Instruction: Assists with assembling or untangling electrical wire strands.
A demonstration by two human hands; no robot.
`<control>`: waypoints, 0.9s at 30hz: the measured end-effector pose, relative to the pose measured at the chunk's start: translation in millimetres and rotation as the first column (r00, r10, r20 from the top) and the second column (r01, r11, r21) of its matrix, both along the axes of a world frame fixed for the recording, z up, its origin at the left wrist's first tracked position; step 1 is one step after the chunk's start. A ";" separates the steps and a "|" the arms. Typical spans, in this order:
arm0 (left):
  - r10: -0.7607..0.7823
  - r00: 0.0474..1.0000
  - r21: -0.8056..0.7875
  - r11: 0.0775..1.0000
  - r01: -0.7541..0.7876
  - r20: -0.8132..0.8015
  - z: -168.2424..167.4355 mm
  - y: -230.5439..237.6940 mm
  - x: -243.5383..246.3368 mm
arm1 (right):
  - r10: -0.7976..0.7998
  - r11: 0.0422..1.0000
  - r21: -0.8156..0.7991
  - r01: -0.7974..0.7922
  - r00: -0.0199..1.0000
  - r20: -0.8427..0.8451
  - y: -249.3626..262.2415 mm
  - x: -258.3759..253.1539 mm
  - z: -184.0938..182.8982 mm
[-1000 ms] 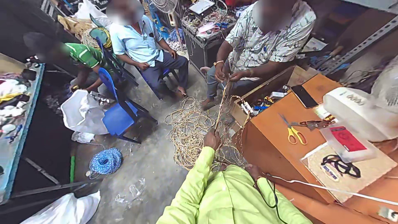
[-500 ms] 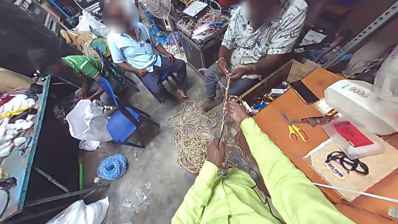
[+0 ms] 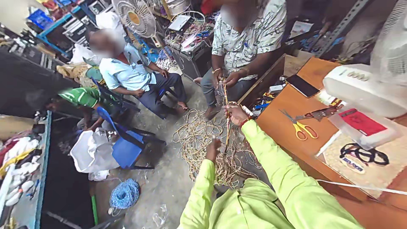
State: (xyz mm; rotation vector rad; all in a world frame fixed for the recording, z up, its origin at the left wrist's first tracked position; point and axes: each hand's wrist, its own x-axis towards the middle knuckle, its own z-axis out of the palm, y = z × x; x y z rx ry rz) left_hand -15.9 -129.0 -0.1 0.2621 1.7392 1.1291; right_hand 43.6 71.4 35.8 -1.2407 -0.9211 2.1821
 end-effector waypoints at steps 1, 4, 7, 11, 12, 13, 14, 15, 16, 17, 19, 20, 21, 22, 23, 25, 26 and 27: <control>0.012 1.000 0.025 1.000 -0.011 -0.016 1.8 19.4 -14.6 | -0.012 1.000 0.001 0.012 1.000 -0.011 -1.0 -0.2 -1.2; 0.008 0.999 0.119 0.993 -0.002 -0.048 13.7 80.9 -50.9 | -0.079 0.997 -0.010 0.079 0.997 -0.013 -12.6 -0.7 2.0; -0.118 0.993 0.182 0.976 0.117 -0.006 20.9 131.6 -67.8 | -0.150 0.988 -0.050 0.149 0.988 -0.024 -19.1 -2.0 -2.3; -0.174 0.984 0.165 0.972 0.165 0.038 18.0 184.8 -65.7 | -0.190 0.974 -0.121 0.193 0.981 0.035 -23.6 -2.6 3.4; -0.176 0.983 0.147 0.975 0.167 0.056 17.1 191.9 -64.2 | -0.179 0.974 -0.134 0.183 0.983 0.045 -25.8 -1.4 5.7; -0.186 0.980 0.123 0.977 0.177 0.065 15.3 194.9 -60.3 | -0.162 0.975 -0.146 0.167 0.986 0.052 -28.7 0.8 7.4; -0.198 0.977 0.095 0.977 0.190 0.084 16.7 197.5 -55.5 | -0.155 0.975 -0.154 0.162 0.986 0.054 -29.0 2.3 8.0; -0.212 0.970 0.075 0.976 0.204 0.119 17.7 199.3 -51.1 | -0.164 0.971 -0.167 0.169 0.985 0.047 -28.5 3.8 5.6; -0.230 0.955 0.083 0.972 0.218 0.190 18.1 199.7 -48.8 | -0.180 0.965 -0.188 0.181 0.983 0.019 -27.6 5.5 -0.9; -0.232 0.942 0.097 0.972 0.215 0.241 14.0 199.6 -46.1 | -0.192 0.961 -0.207 0.184 0.981 -0.019 -27.2 9.4 -8.9; -0.214 0.913 0.174 0.972 0.161 0.349 3.2 198.6 -40.6 | -0.147 0.976 -0.171 0.136 0.988 -0.052 -26.6 24.6 -23.2; -0.176 0.892 0.231 0.969 0.084 0.417 -2.2 198.9 -38.7 | -0.075 0.994 -0.082 0.072 0.997 -0.026 -25.3 37.7 -31.7; -0.129 0.881 0.282 0.960 -0.006 0.456 -6.2 197.7 -35.3 | -0.003 0.999 0.034 0.001 0.998 0.066 -25.2 55.1 -40.9; -0.096 0.886 0.314 0.948 -0.058 0.454 -6.2 196.5 -32.0 | 0.055 0.984 0.156 -0.091 0.974 0.219 -24.3 77.1 -44.5; -0.073 0.903 0.324 0.943 -0.075 0.422 -5.0 194.9 -29.5 | 0.014 0.942 0.302 -0.146 0.917 0.399 -24.7 100.7 -51.3; -0.069 0.941 0.332 0.942 -0.048 0.330 -4.0 192.7 -27.3 | -0.180 0.839 0.487 -0.242 0.721 0.669 -19.0 156.8 -57.6; -0.071 0.958 0.329 0.944 -0.026 0.280 -2.6 189.6 -26.3 | -0.247 0.816 0.497 -0.295 0.600 0.761 -13.9 184.5 -57.6; -0.073 0.971 0.326 0.945 -0.005 0.226 0.5 185.0 -25.2 | -0.283 0.813 0.478 -0.332 0.492 0.823 -7.8 209.8 -59.0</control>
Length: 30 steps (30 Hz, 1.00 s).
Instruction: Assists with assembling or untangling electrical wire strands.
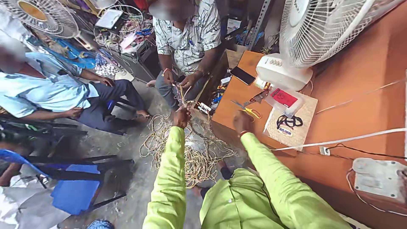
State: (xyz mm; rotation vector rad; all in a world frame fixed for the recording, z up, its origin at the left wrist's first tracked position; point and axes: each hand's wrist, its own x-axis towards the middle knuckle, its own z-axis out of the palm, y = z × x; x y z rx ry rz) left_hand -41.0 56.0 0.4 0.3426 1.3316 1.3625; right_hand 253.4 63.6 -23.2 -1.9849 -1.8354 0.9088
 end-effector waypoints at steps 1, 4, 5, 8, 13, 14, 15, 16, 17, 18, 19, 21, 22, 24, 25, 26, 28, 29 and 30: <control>-0.019 0.999 -0.014 1.000 0.018 -0.046 4.2 -5.2 1.4 | -0.018 1.000 -0.003 0.019 0.994 0.112 7.0 22.1 -4.1; -0.034 0.995 -0.015 0.999 0.033 -0.096 8.4 -12.1 6.8 | -0.003 0.998 -0.051 0.021 0.949 0.317 21.2 66.8 -16.9; -0.029 0.995 -0.017 0.999 0.027 -0.098 8.8 -12.8 9.5 | 0.016 0.995 -0.095 0.016 0.944 0.330 26.5 74.7 -17.6; 0.002 0.993 -0.056 0.998 -0.008 -0.122 14.3 -20.9 15.6 | 0.107 0.974 -0.222 -0.032 0.937 0.333 41.8 79.8 -8.9; 0.018 0.984 -0.068 0.997 -0.031 -0.177 19.5 -31.1 18.2 | 0.227 0.938 -0.337 -0.085 0.884 0.409 59.7 68.8 4.6; 0.003 0.980 -0.070 0.997 -0.017 -0.200 20.5 -33.0 19.5 | 0.243 0.928 -0.362 -0.085 0.875 0.418 62.3 67.8 7.3; -0.006 0.976 -0.062 0.998 -0.008 -0.220 19.3 -34.4 20.8 | 0.252 0.918 -0.388 -0.077 0.870 0.424 65.3 67.6 7.4; -0.012 0.971 -0.048 0.999 0.000 -0.238 16.0 -36.1 21.6 | 0.244 0.911 -0.409 -0.058 0.874 0.420 67.5 67.8 5.7; -0.010 0.968 -0.041 0.999 0.000 -0.250 11.2 -37.6 21.5 | 0.208 0.906 -0.422 -0.024 0.894 0.396 67.8 67.7 3.9; -0.001 0.967 -0.040 0.999 -0.009 -0.254 8.5 -39.8 21.5 | 0.134 0.905 -0.425 0.018 0.935 0.327 64.6 66.4 4.7; 0.009 0.966 -0.041 0.999 -0.020 -0.260 9.6 -43.0 22.8 | 0.026 0.901 -0.428 0.065 0.979 0.204 58.7 64.4 6.4; 0.017 0.957 -0.050 0.998 -0.033 -0.291 18.8 -52.1 27.3 | -0.170 0.887 -0.450 0.105 0.980 -0.107 39.1 56.2 13.7; 0.014 0.950 -0.054 0.998 -0.033 -0.311 21.4 -54.7 28.1 | -0.215 0.885 -0.459 0.078 0.943 -0.252 26.9 50.0 19.8; -0.012 0.931 -0.070 0.997 -0.014 -0.364 26.9 -58.5 29.6 | -0.232 0.889 -0.458 -0.010 0.851 -0.471 0.4 34.7 25.4; -0.028 0.917 -0.080 0.997 -0.004 -0.398 28.9 -58.7 30.1 | -0.214 0.884 -0.461 -0.075 0.812 -0.543 -12.6 25.4 26.1; -0.044 0.902 -0.089 0.996 0.006 -0.430 31.2 -58.3 30.8 | -0.182 0.873 -0.463 -0.152 0.780 -0.599 -25.4 15.5 25.4; -0.068 0.879 -0.094 0.995 0.027 -0.472 35.7 -55.2 32.6 | -0.072 0.851 -0.428 -0.305 0.739 -0.670 -47.4 -4.7 15.9; -0.066 0.875 -0.088 0.996 0.027 -0.480 35.9 -53.1 33.8 | -0.022 0.839 -0.407 -0.362 0.724 -0.690 -57.7 -15.6 11.8; -0.069 0.871 -0.093 0.995 0.027 -0.486 36.4 -52.2 35.2 | 0.010 0.830 -0.391 -0.397 0.713 -0.701 -66.4 -26.1 6.6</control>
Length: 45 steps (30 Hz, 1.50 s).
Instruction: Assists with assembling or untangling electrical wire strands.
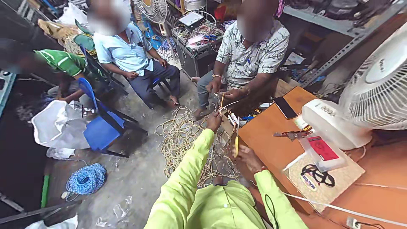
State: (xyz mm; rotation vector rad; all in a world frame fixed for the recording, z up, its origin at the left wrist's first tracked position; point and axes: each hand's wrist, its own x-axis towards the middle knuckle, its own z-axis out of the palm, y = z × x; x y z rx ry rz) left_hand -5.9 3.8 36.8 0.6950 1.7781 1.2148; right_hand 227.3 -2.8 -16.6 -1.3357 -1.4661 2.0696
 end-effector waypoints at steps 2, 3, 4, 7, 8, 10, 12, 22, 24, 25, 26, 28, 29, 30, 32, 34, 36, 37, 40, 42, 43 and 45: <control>0.002 1.000 -0.009 1.000 -0.002 -0.014 -1.7 0.3 1.2 | -0.002 0.997 0.074 0.000 1.000 0.031 -11.2 -20.6 -11.6; 0.002 1.000 -0.018 1.000 -0.003 -0.022 -3.1 0.0 1.1 | -0.003 0.991 0.135 -0.012 0.994 0.106 -12.3 -29.0 -15.2; -0.006 1.000 -0.031 1.000 0.005 -0.029 -4.3 -1.1 0.9 | -0.002 0.979 0.201 -0.036 0.983 0.184 -11.3 -35.2 -19.2; -0.043 0.997 -0.079 0.996 0.038 -0.057 -3.1 -4.8 0.6 | 0.016 0.940 0.321 -0.119 0.952 0.306 0.7 -45.5 -31.0; -0.043 0.997 -0.080 0.996 0.038 -0.067 -5.4 -4.8 -0.4 | 0.035 0.929 0.338 -0.148 0.947 0.318 6.0 -47.2 -33.8; -0.035 0.994 -0.063 0.998 0.029 -0.102 -20.7 1.0 -5.4 | 0.087 0.914 0.346 -0.210 0.937 0.338 16.0 -49.7 -31.9; -0.043 0.987 -0.058 0.998 0.034 -0.152 -26.0 1.4 -6.1 | 0.115 0.892 0.367 -0.264 0.918 0.379 19.0 -51.2 -18.4; -0.130 0.945 -0.203 0.977 0.070 -0.300 -6.2 6.9 -9.0 | 0.091 0.788 0.432 -0.439 0.777 0.623 11.4 -49.4 1.4; -0.127 0.940 -0.189 0.979 0.069 -0.315 -9.6 10.2 -14.2 | 0.106 0.800 0.408 -0.439 0.774 0.625 10.7 -44.9 -1.7; -0.129 0.937 -0.187 0.980 0.070 -0.324 -11.4 11.4 -17.4 | 0.103 0.802 0.409 -0.436 0.775 0.624 10.6 -42.7 -5.7; -0.138 0.935 -0.191 0.979 0.077 -0.327 -13.9 12.3 -20.0 | 0.099 0.800 0.411 -0.437 0.772 0.628 11.3 -40.2 -9.9; -0.160 0.925 -0.209 0.974 0.091 -0.346 -18.9 13.3 -21.4 | 0.087 0.795 0.419 -0.439 0.765 0.638 15.6 -37.4 -10.8; -0.166 0.918 -0.217 0.972 0.090 -0.360 -20.6 13.5 -20.2 | 0.091 0.796 0.411 -0.444 0.759 0.645 18.4 -38.7 -5.9; -0.167 0.911 -0.222 0.971 0.086 -0.377 -21.9 13.7 -18.7 | 0.096 0.798 0.404 -0.446 0.757 0.646 21.7 -41.6 0.7; -0.186 0.906 -0.245 0.965 0.095 -0.380 -20.1 14.9 -17.4 | 0.104 0.792 0.405 -0.458 0.754 0.649 29.5 -50.1 11.6; -0.216 0.899 -0.260 0.958 0.120 -0.381 -18.7 16.9 -16.4 | 0.102 0.779 0.431 -0.455 0.771 0.628 38.4 -56.8 9.1; -0.222 0.882 -0.242 0.962 0.128 -0.416 -19.3 17.4 -15.9 | 0.106 0.772 0.449 -0.451 0.786 0.609 46.0 -64.8 7.0; -0.222 0.880 -0.242 0.962 0.127 -0.419 -18.4 16.8 -16.2 | 0.107 0.764 0.457 -0.455 0.788 0.606 48.7 -69.4 7.0; -0.191 0.906 -0.240 0.965 0.103 -0.378 -17.7 13.1 -15.1 | 0.112 0.746 0.473 -0.469 0.788 0.605 53.6 -82.0 7.5; -0.193 0.911 -0.247 0.963 0.104 -0.366 -19.5 12.4 -14.8 | 0.127 0.730 0.470 -0.497 0.774 0.620 57.5 -88.9 9.2; -0.193 0.912 -0.249 0.963 0.105 -0.362 -20.0 12.2 -14.6 | 0.132 0.721 0.473 -0.507 0.770 0.624 57.6 -90.2 10.2; -0.193 0.911 -0.246 0.963 0.106 -0.365 -20.1 11.3 -13.5 | 0.137 0.704 0.474 -0.528 0.756 0.640 56.5 -90.2 9.8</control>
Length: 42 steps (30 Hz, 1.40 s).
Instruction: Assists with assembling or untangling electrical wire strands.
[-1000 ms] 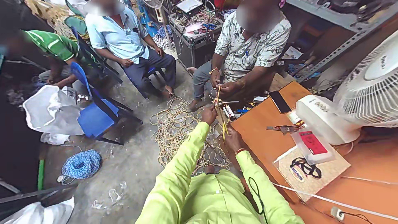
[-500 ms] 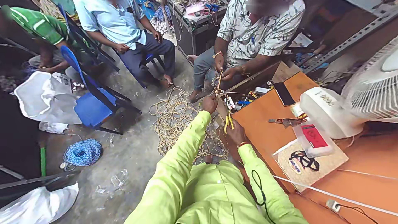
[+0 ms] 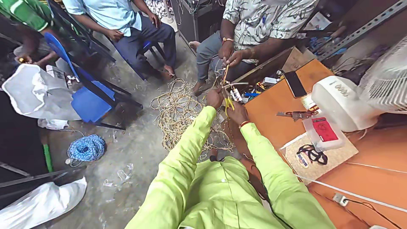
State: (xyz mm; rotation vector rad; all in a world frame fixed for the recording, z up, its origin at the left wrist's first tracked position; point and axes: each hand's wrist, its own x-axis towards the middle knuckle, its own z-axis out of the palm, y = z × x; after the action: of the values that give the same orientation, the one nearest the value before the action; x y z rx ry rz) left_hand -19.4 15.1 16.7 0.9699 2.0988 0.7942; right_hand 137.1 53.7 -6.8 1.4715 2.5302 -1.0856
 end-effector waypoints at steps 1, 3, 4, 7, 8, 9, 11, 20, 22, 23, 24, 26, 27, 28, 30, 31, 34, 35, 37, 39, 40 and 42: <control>0.001 1.000 -0.008 1.000 -0.001 -0.001 0.8 -0.5 0.4 | 0.006 1.000 -0.001 -0.006 1.000 0.015 0.0 0.0 -0.7; 0.009 1.000 -0.029 1.000 -0.009 -0.002 -0.3 -2.6 2.5 | 0.012 0.999 -0.030 -0.011 0.999 0.035 1.6 0.3 -1.8; 0.011 1.000 -0.023 1.000 -0.011 -0.006 -3.0 -4.7 4.3 | 0.020 0.999 -0.039 -0.019 0.999 0.039 3.1 0.8 -2.5; -0.004 1.000 0.013 1.000 0.004 -0.001 -7.2 -14.0 10.4 | 0.049 0.999 -0.025 -0.048 0.997 0.061 6.5 3.0 -5.4; -0.009 1.000 0.010 1.000 0.009 -0.004 -5.7 -15.7 12.0 | 0.047 0.999 -0.015 -0.046 0.997 0.068 6.1 3.7 -4.8; -0.017 1.000 0.005 1.000 0.017 -0.019 -3.2 -16.3 13.7 | 0.040 0.999 -0.006 -0.040 0.996 0.077 5.4 4.6 -3.0; -0.027 0.999 -0.029 0.999 0.026 -0.040 4.7 -16.0 17.7 | 0.029 1.000 0.007 -0.030 0.995 0.096 2.7 7.7 3.8; -0.051 0.996 -0.005 0.999 0.050 -0.069 12.0 -15.2 25.6 | 0.095 0.995 0.019 -0.098 0.990 0.100 8.0 20.4 16.9; -0.028 0.998 -0.009 1.000 0.028 -0.064 12.9 -13.2 28.4 | 0.073 0.997 0.036 -0.075 0.996 0.049 2.8 22.0 19.9; -0.019 0.998 -0.014 1.000 0.019 -0.063 12.8 -12.5 28.7 | 0.063 0.997 0.039 -0.064 0.997 0.036 0.6 22.1 21.4; -0.014 0.998 -0.007 1.000 0.013 -0.065 12.0 -11.6 28.0 | 0.059 0.997 0.040 -0.060 0.998 0.035 0.4 20.9 22.8; -0.014 0.998 -0.003 1.000 0.014 -0.065 10.1 -11.2 26.5 | 0.058 0.997 0.040 -0.061 0.995 0.082 4.4 16.2 20.6; -0.017 0.998 -0.003 1.000 0.017 -0.067 10.0 -10.9 25.9 | 0.057 0.997 0.044 -0.063 0.991 0.117 7.7 12.6 18.6; -0.021 0.997 -0.002 1.000 0.021 -0.072 10.3 -10.8 25.8 | 0.052 0.996 0.060 -0.060 0.989 0.135 9.2 9.9 16.8; -0.028 0.997 0.010 1.000 0.029 -0.078 10.9 -11.2 26.6 | 0.037 0.995 0.087 -0.052 0.985 0.166 8.9 6.3 17.5; -0.028 0.996 0.012 1.000 0.029 -0.080 10.8 -10.8 26.1 | 0.040 0.992 0.112 -0.061 0.982 0.187 9.3 4.6 17.8; -0.028 0.996 0.004 1.000 0.028 -0.081 8.7 -12.0 22.5 | 0.091 0.978 0.162 -0.135 0.963 0.254 11.7 1.4 19.6; -0.028 0.997 -0.001 1.000 0.028 -0.069 7.0 -13.5 21.6 | 0.117 0.974 0.154 -0.165 0.952 0.282 12.1 1.2 22.8; -0.017 0.999 0.016 1.000 0.017 -0.031 1.2 -15.5 19.8 | 0.151 0.968 0.149 -0.204 0.940 0.306 15.1 2.3 25.1; -0.001 1.000 0.055 0.999 0.001 -0.001 -5.5 -16.6 17.7 | 0.161 0.972 0.129 -0.197 0.955 0.251 17.1 8.5 23.7; 0.005 1.000 0.069 0.998 -0.005 0.011 -7.7 -17.1 16.6 | 0.144 0.980 0.111 -0.168 0.970 0.197 16.4 13.6 21.6; 0.011 0.999 0.088 0.996 -0.014 0.033 -10.0 -18.3 14.4 | 0.046 0.996 0.077 -0.050 0.998 0.043 8.0 29.1 18.5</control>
State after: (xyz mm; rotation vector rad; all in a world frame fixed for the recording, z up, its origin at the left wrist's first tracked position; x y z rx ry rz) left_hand -5.0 -3.3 6.7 0.9845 2.0590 0.9095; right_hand 166.2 61.7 11.7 1.4263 2.5929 -0.9503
